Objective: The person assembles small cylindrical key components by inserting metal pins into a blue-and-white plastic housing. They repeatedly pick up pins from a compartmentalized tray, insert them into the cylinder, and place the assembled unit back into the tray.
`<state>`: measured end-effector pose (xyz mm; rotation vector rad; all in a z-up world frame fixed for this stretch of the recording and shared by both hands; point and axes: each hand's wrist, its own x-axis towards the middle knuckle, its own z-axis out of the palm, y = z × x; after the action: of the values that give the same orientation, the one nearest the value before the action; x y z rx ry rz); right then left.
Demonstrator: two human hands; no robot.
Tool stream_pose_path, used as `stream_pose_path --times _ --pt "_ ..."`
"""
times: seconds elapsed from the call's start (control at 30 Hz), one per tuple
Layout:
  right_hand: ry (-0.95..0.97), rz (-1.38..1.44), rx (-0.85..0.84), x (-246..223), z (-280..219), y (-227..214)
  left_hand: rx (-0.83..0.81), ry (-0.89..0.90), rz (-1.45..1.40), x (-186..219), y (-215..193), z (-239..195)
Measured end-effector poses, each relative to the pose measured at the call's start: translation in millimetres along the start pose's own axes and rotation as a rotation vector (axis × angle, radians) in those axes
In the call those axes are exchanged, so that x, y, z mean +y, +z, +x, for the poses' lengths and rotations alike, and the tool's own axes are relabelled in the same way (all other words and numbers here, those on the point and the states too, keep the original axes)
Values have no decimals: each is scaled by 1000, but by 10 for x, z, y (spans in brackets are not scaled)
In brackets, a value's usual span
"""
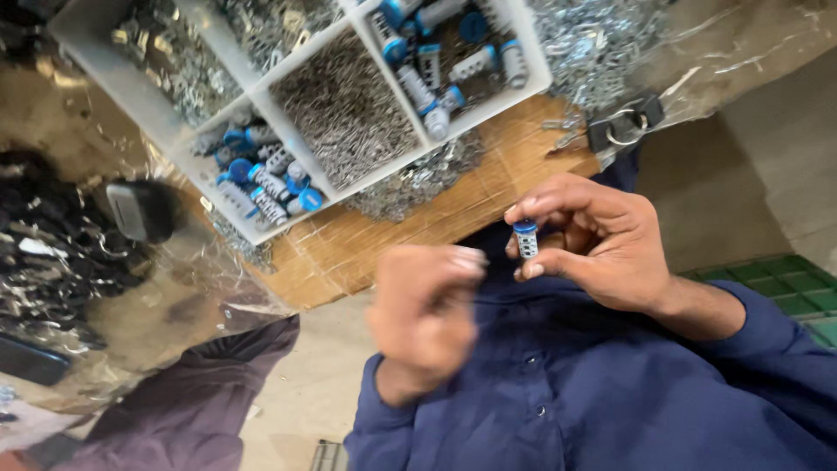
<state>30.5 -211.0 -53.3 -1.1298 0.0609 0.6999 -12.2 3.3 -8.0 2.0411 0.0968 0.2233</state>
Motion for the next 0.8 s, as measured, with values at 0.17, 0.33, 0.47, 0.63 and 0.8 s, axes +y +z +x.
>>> stream_pose_path --times 0.17,0.33,0.47,0.63,0.8 --pt "-82 -98 -23 -7 -14 74 -40 174 -4 -13 94 9" --pt "-66 -115 -58 111 -9 172 -104 199 14 -52 -146 43" --pt "-30 -298 -102 128 91 399 -184 201 103 -143 -456 -85" --pt "-92 -327 -511 123 346 611 -108 -210 -157 -220 -803 -429" --pt "161 -75 -350 202 364 771 123 -189 307 -200 -929 -309"
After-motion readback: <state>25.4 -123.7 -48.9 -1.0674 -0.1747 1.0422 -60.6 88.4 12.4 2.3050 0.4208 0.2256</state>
